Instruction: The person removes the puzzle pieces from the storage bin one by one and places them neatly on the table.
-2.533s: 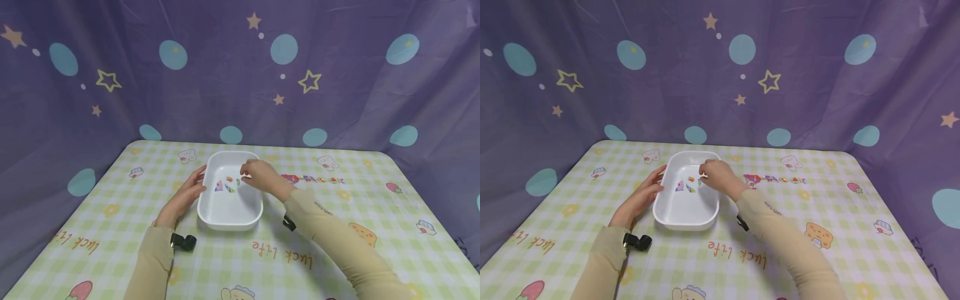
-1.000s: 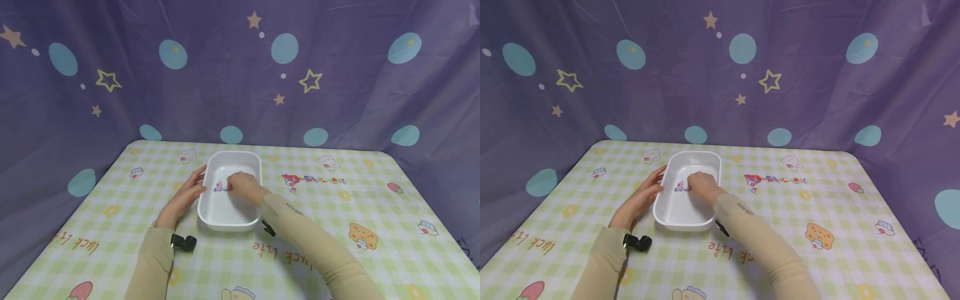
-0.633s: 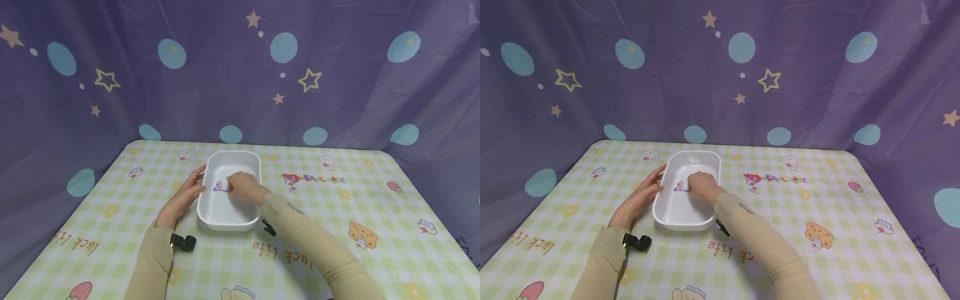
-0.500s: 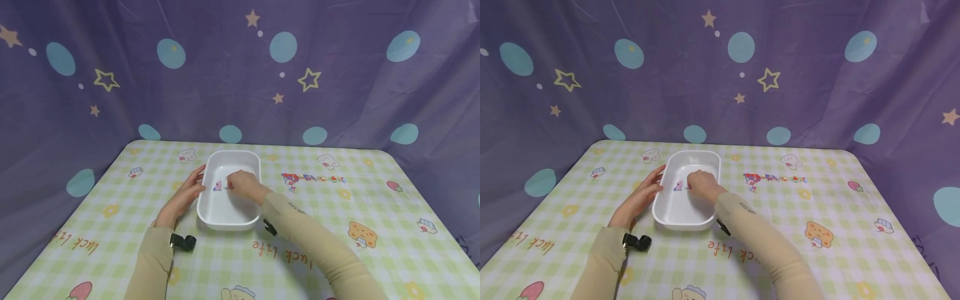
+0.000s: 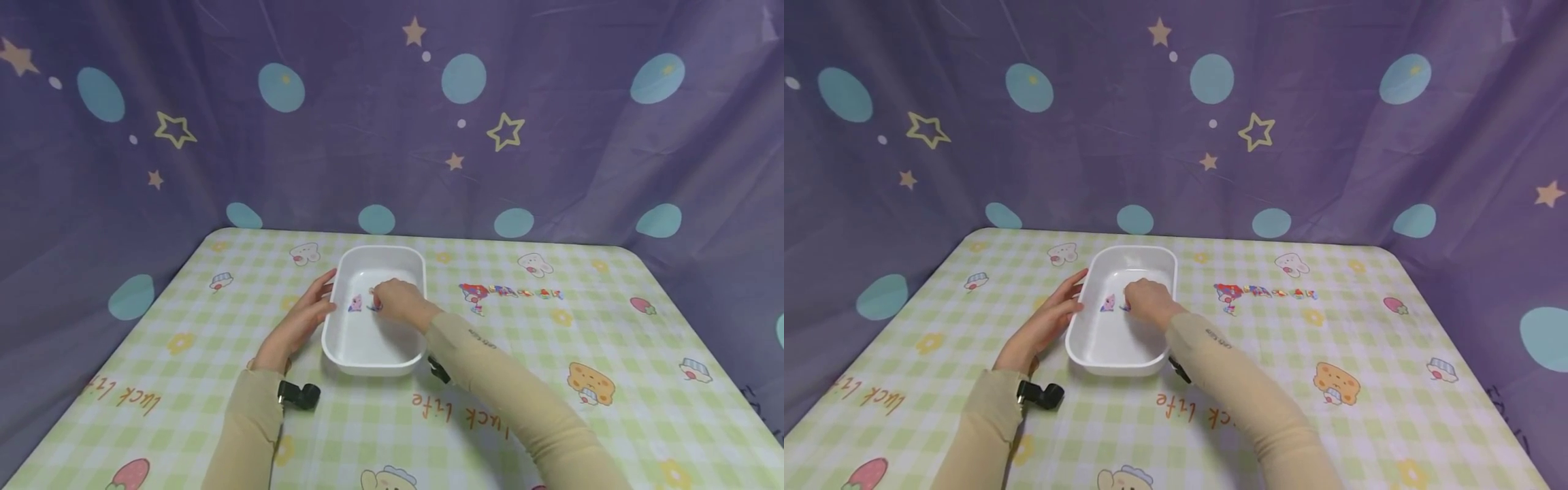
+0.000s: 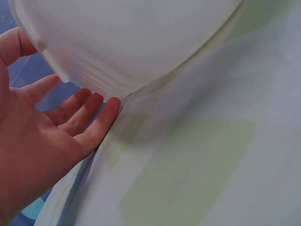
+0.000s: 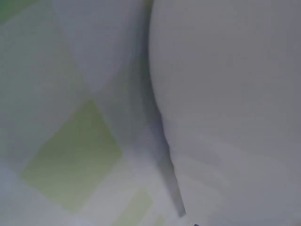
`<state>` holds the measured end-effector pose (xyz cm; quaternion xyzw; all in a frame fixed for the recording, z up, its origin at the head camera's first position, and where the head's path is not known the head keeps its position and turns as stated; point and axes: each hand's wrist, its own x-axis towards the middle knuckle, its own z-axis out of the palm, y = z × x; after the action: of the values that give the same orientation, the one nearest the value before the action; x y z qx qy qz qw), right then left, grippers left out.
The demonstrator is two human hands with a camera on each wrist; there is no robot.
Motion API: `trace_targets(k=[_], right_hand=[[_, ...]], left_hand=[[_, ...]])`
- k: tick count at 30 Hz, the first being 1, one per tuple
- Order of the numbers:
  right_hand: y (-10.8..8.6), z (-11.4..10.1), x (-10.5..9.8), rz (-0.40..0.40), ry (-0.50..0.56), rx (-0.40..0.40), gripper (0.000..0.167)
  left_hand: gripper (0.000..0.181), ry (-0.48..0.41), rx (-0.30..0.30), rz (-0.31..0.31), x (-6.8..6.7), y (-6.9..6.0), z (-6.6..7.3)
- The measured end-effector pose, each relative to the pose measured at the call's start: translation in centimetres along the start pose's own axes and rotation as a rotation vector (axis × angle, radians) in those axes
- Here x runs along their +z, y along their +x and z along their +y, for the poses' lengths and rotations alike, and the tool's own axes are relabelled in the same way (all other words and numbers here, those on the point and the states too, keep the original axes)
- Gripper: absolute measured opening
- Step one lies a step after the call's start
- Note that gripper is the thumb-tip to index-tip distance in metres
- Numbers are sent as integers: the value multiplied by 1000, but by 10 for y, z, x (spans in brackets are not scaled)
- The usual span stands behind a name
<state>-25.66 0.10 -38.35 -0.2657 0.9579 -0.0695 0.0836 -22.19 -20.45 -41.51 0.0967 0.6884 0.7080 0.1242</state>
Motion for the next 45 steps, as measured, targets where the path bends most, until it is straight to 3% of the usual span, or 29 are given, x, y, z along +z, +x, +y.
trace_targets(k=[8, 13, 21, 27, 31, 39, 45], right_hand=[[-4, 1, -4, -35, 21, 2, 18], [-9, 2, -11, -19, 40, -56, 18], [-25, 14, -28, 118, 117, -153, 15], [-40, 34, -39, 209, 133, -180, 16], [-50, 52, -43, 259, 138, -171, 14], [-74, 91, -42, 305, 162, -112, 15], [-89, 116, -38, 289, 116, -39, 15]], left_hand=[[74, 11, -9, 2, 1, 1, 1], [73, 3, -6, 5, 1, 1, 1], [72, 4, -14, 4, 0, 0, 2], [72, -4, -22, -5, 6, -7, 13], [72, -3, -19, -3, 8, -8, 15], [73, 2, -4, -4, 1, -1, 2], [73, -9, -3, -16, 5, -6, 12]])
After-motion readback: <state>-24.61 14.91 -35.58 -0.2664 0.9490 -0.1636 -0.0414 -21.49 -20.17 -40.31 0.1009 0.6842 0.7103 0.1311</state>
